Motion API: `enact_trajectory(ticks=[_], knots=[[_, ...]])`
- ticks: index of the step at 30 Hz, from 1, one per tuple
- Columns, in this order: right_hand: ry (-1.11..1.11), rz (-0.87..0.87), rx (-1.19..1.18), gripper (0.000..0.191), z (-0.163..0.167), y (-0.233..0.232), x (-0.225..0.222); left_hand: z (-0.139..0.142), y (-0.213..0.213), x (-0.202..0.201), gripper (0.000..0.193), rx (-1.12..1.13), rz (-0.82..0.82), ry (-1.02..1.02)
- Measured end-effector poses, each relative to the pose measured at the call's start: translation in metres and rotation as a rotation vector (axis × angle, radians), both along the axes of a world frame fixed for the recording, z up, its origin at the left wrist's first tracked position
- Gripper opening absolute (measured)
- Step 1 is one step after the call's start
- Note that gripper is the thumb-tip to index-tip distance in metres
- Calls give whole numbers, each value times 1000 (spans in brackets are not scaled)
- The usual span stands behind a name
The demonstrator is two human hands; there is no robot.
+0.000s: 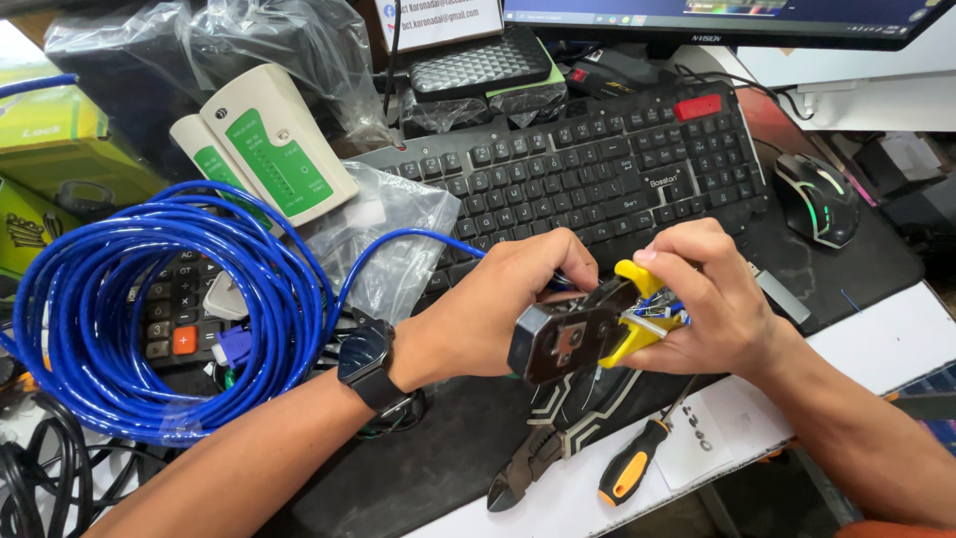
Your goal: The person first holds a network cable tester showing green indicator lights, then works a coiled blue Ethernet cable: they strip the cable jacket with a crimping tool, separate and straighten the colored inner wires by hand, and align the wires to prepare them for termination.
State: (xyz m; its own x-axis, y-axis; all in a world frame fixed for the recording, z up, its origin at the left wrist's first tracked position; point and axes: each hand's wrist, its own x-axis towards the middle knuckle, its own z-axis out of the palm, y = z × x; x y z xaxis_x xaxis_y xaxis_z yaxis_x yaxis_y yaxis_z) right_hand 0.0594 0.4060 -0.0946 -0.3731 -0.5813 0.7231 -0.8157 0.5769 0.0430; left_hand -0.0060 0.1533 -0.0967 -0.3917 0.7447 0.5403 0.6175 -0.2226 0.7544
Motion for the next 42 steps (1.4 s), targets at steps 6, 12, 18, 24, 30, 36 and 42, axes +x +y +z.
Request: enact_trajectory(ticks=[6, 12, 18, 24, 30, 36, 42], knots=[[1, 13, 26, 83, 4, -3, 3, 0, 0, 1, 36, -20, -36, -80], [-49, 13, 27, 82, 4, 2, 2, 1, 0, 1, 37, -43, -18, -73], [-132, 28, -19, 82, -7, 6, 1, -7, 0, 3, 35, 29, -43, -137], [-151, 40, -67, 83, -19, 10, -1, -17, 10, 9, 14, 61, -6, -288], [-129, 92, -95, 84, -25, 12, -2, -20, 10, 15, 9, 68, -19, -366], [-191, 133, -108, 84, -27, 17, -1, -20, 12, 15, 13, 112, -79, -419], [-279, 5, -238, 85, -37, 21, 4, -15, 10, 17, 10, -55, 65, -378]])
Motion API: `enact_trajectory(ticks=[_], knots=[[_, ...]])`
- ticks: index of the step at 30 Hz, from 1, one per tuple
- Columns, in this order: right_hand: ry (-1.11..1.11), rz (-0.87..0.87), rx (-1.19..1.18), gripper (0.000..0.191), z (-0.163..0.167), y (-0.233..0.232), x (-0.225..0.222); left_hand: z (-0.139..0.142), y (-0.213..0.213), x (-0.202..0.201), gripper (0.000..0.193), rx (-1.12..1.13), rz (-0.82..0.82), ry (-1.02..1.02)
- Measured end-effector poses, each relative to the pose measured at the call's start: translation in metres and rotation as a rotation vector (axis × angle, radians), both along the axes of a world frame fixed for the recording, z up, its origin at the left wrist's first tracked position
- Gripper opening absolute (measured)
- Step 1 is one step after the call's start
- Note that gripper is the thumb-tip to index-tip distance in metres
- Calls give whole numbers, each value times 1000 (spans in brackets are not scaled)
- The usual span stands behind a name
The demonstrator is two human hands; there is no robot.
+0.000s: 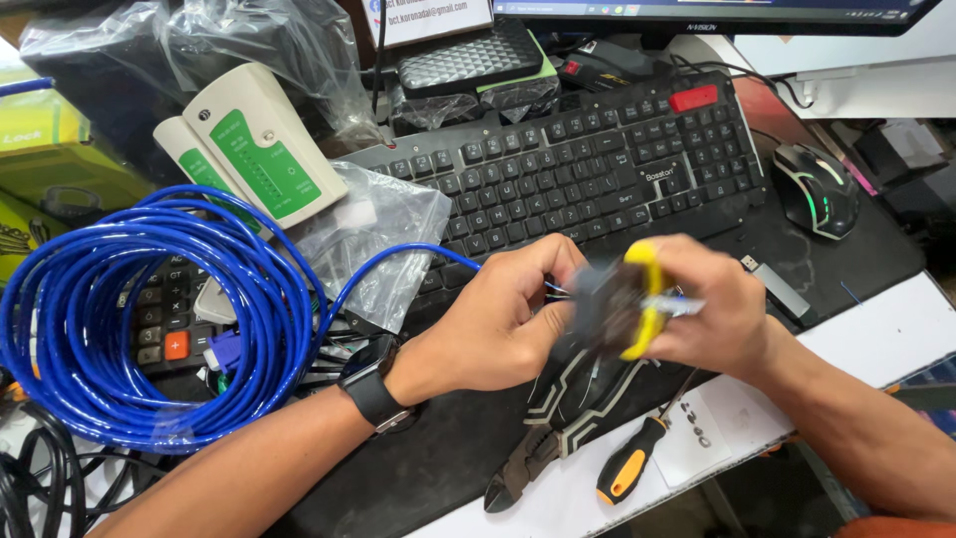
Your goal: The person first holds a network cable tester showing green indicator lights, then works a coiled blue Ethernet cable: they strip the cable jacket with a crimping tool, separate and straighten the colored inner wires by hand, and align the wires to prepare them for termination.
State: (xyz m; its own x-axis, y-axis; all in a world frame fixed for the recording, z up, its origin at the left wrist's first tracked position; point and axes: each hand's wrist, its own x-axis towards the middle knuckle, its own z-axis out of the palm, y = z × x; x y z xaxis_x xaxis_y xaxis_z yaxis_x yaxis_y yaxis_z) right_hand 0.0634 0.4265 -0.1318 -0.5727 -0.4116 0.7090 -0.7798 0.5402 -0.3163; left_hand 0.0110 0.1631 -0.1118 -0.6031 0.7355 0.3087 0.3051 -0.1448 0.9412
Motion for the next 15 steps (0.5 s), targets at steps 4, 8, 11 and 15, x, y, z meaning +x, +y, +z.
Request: enact_trajectory(ticks=[4, 8, 11, 15], knots=[[-168, 68, -331, 76, -4, 3, -1, 6, 0, 2, 10, 87, -16, 26], [-249, 162, -470, 80, 0, 7, -6, 11, 0, 6, 9, 102, -25, -2], [-293, 100, -435, 80, 5, 8, -7, 11, -1, 6, 11, 66, 2, 19], [-444, 218, -551, 86, 12, 7, -8, 11, -1, 6, 17, 121, 25, 20]])
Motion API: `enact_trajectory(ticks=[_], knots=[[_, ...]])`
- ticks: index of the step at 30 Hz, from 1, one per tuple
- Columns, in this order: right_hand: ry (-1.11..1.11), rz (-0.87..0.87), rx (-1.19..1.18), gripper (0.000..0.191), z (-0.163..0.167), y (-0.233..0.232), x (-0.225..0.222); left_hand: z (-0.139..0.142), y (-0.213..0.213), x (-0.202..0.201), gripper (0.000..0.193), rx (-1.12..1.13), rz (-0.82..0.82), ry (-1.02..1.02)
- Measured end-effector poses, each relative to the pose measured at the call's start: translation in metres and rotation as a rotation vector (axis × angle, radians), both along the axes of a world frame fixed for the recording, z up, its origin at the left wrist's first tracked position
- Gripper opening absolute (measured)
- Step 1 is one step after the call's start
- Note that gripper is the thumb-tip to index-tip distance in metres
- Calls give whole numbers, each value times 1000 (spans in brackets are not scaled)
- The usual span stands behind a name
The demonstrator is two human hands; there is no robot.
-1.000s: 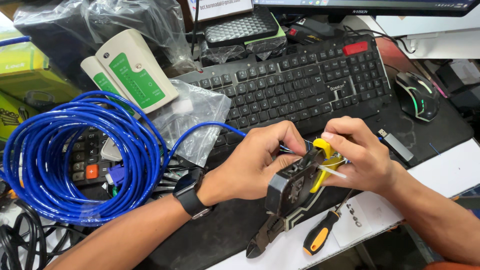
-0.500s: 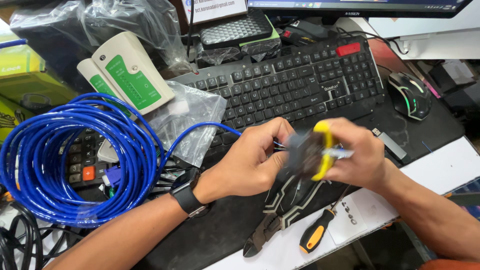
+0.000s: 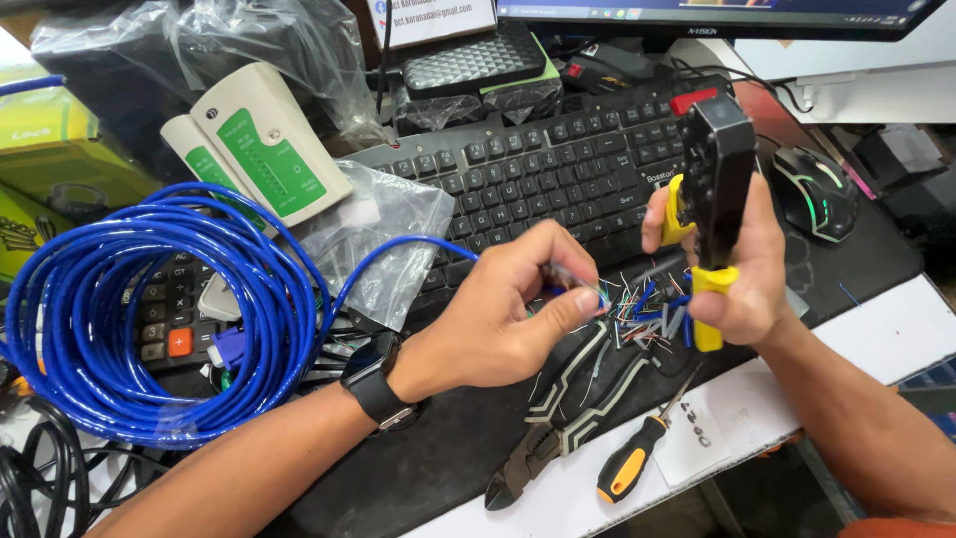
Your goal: The person first holds a network cable tester showing green indicator lights, then works a coiled blue Ethernet cable: they strip the cable jacket with a crimping tool, separate and straighten the colored inner wires by hand, and align the wires to prepare them for termination.
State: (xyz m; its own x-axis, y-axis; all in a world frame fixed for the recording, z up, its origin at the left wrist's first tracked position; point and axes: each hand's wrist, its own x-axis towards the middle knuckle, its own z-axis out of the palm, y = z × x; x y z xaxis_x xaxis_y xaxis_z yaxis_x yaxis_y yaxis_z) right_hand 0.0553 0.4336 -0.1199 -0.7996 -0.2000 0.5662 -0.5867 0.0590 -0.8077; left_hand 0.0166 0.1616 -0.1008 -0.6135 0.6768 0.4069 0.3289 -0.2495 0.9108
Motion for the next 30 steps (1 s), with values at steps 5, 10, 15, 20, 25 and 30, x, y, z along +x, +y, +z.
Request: enact_trajectory(ticks=[5, 10, 15, 20, 25, 30], knots=[[-87, 114, -141, 84, 4, -1, 1, 3, 0, 4, 30, -2, 103, 10], [-139, 89, -85, 93, 7, 5, 4, 7, 3, 7, 36, 14, 148, -15], [-192, 153, 124, 91, 24, 11, 4, 10, 1, 1, 47, 154, 160, -149], [-142, 288, 695, 84, 48, 4, -2, 8, -5, -15, 30, 329, 76, -315], [24, 302, 905, 83, 42, -19, -6, 1, -9, -18, 14, 369, -41, -366], [0, 285, 926, 84, 34, -21, -7, -2, -7, -15, 20, 306, -81, -283]])
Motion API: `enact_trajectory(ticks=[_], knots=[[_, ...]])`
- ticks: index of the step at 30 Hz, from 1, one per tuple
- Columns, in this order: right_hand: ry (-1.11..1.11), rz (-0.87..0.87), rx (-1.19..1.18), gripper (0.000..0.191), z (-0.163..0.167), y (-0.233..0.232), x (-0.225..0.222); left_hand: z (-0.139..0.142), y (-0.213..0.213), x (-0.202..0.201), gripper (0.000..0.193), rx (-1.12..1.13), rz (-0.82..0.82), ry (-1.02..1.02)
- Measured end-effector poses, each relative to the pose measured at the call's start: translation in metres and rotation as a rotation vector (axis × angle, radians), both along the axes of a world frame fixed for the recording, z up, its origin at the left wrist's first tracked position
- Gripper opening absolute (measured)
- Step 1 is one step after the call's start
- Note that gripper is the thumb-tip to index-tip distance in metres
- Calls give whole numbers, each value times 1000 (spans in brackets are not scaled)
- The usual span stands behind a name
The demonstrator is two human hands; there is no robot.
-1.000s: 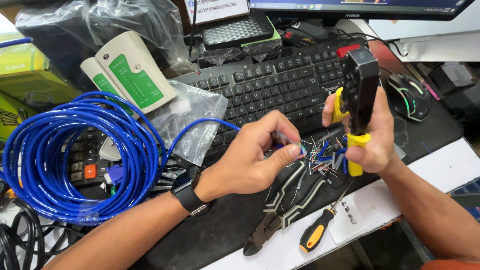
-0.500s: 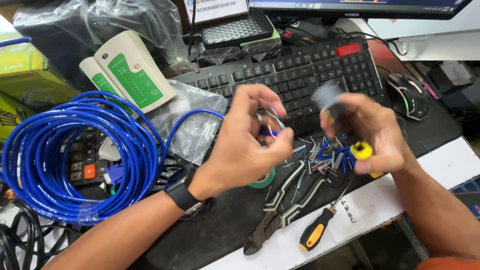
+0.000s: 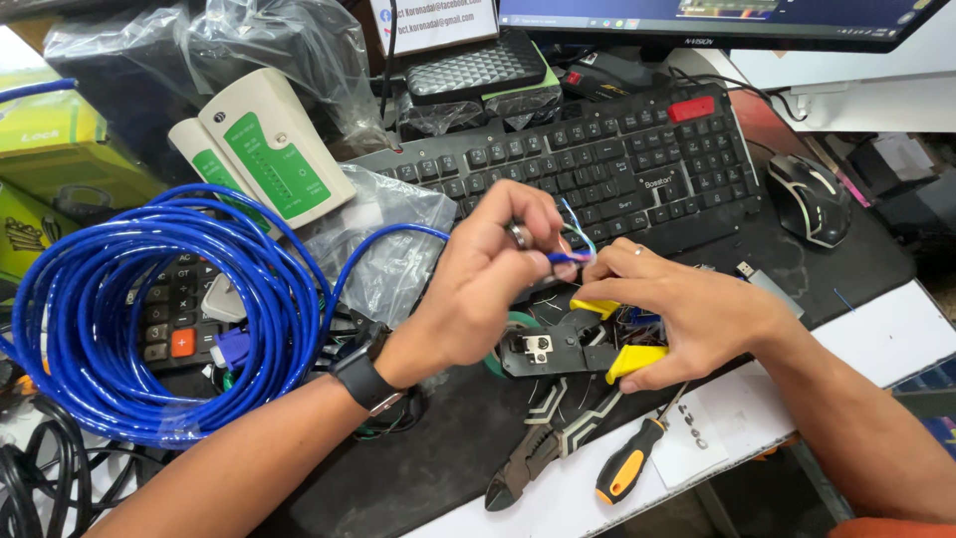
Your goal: The person first holds a network cable tester showing green indicator lights, then works a coiled blue Ethernet cable: they strip the cable jacket with a crimping tool, separate and straighten the colored inner wires by hand, and align the wires to prepare them for termination.
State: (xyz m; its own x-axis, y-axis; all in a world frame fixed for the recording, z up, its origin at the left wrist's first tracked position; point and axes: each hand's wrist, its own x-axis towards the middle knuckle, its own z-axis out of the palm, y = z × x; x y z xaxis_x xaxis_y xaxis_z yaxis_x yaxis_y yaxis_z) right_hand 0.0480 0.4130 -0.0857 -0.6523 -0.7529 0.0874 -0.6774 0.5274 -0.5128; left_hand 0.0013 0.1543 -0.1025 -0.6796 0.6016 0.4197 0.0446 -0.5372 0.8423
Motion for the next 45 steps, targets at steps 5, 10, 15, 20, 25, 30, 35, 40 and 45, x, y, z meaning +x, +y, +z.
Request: enact_trajectory(ticks=[5, 10, 15, 20, 25, 30, 35, 40, 45], knots=[[-33, -152, -157, 66, -7, 11, -1, 1, 7, 12, 26, -106, 49, 150], [-236, -231, -540, 55, -20, 19, 4, 4, 12, 21, 32, -268, 188, 365], [-342, -205, -637, 50, -27, 17, 6, -1, 17, 24, 35, -338, 327, 640], [-409, -256, -711, 23, -26, 15, 5, -10, 19, 27, 35, -372, 245, 561], [-422, -253, -783, 11, -21, 19, 5, -23, 21, 24, 30, -388, 219, 391], [-333, -226, -533, 7, -14, 21, 1, -29, 26, 18, 27, -165, -43, -50], [-189, -245, -242, 13, -13, 17, -4, -17, 18, 16, 30, -252, 121, 336], [-244, -242, -280, 12, -11, 21, -4, -5, 17, 27, 27, -411, 503, 745], [-213, -242, -531, 6, -14, 23, 4, -7, 17, 27, 22, -494, 665, 814]])
